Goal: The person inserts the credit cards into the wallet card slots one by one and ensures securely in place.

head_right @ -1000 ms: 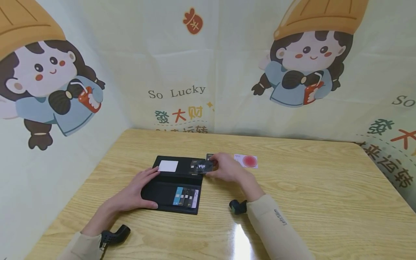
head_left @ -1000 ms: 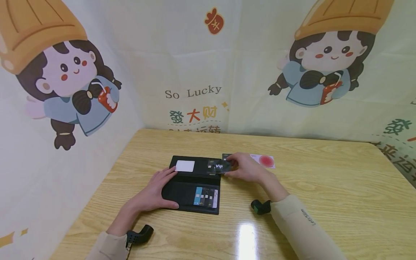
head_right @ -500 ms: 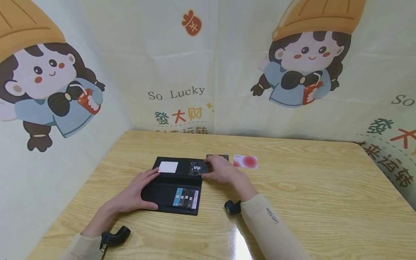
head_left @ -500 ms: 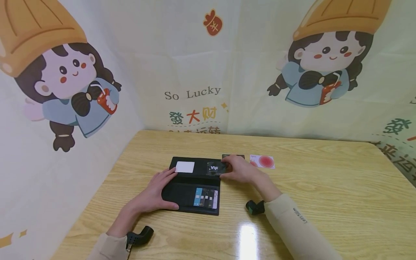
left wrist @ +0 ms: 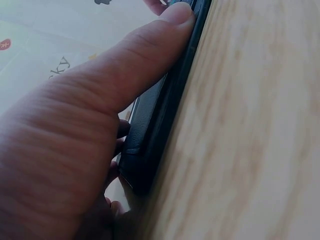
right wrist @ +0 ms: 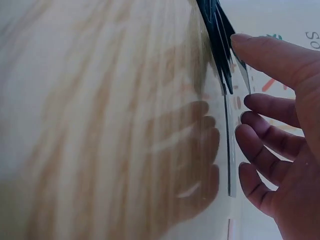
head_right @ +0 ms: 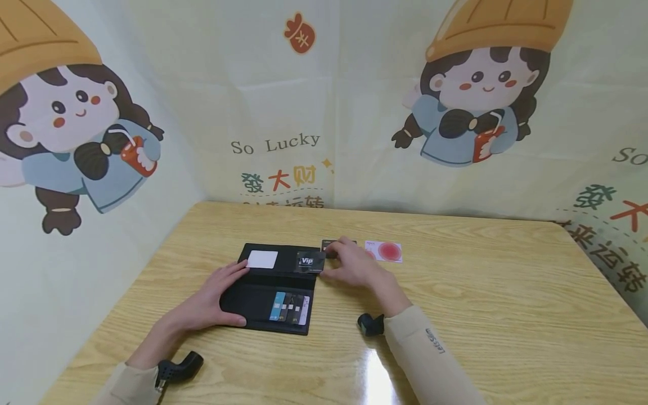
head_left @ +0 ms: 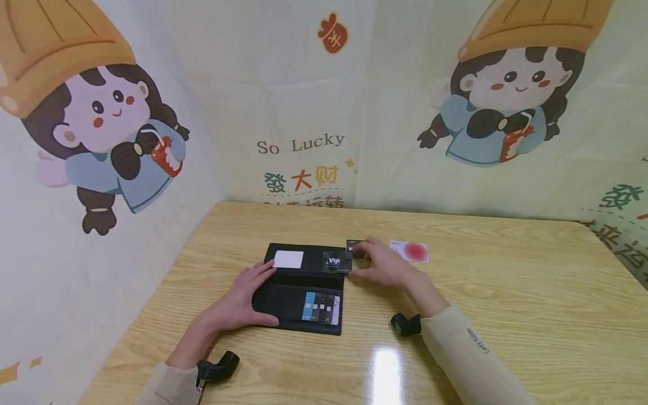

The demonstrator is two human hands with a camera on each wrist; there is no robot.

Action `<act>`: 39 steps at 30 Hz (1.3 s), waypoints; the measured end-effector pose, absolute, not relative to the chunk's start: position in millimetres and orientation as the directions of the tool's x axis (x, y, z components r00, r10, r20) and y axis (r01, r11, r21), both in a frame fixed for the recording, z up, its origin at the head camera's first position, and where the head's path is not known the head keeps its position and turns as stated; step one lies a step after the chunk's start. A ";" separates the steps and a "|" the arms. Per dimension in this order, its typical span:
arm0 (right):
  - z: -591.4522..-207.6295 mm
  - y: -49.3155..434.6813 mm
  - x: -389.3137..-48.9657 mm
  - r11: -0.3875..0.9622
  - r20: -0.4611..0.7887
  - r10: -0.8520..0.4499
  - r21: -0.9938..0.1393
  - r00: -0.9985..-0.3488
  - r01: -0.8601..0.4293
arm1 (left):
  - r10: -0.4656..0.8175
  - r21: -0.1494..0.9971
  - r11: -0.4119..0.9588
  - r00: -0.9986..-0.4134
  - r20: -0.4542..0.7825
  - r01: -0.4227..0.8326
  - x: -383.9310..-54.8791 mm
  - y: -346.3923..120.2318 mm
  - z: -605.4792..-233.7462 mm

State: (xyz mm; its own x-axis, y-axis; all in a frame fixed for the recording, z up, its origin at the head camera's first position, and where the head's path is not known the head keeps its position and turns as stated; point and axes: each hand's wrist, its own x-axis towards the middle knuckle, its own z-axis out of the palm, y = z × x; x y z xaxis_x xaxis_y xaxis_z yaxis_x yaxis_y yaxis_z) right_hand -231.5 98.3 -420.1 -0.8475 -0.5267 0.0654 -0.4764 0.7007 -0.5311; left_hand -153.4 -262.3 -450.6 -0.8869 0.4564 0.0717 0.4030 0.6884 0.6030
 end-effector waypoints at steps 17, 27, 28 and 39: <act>-420.3 84.4 -233.5 0.719 0.142 -0.551 -0.419 -0.822 -0.554 | 0.442 0.604 0.696 -0.894 0.066 0.389 -150.3 -262.4 -450.1; -418.0 68.2 -231.4 0.759 0.088 -0.512 -0.420 -0.855 -0.498 | 0.444 0.599 0.699 -0.894 0.065 0.391 -150.4 -259.6 -448.7; -417.9 66.9 -231.1 0.762 0.084 -0.508 -0.419 -0.857 -0.493 | 0.445 0.598 0.700 -0.894 0.063 0.390 -150.3 -259.5 -448.8; -416.4 51.7 -230.2 0.781 0.057 -0.500 -0.401 -0.864 -0.478 | 0.428 0.597 0.710 -0.902 0.053 0.372 -146.8 -258.5 -447.5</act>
State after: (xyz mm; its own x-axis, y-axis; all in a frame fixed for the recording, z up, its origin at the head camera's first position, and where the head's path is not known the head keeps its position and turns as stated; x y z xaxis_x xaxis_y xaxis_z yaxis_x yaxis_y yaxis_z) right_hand -230.2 51.7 -416.4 -0.8645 -0.4995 0.0566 -0.4778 0.7814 -0.4014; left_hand -146.8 -258.5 -447.5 -0.9021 0.4282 0.0532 0.3724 0.7104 0.5972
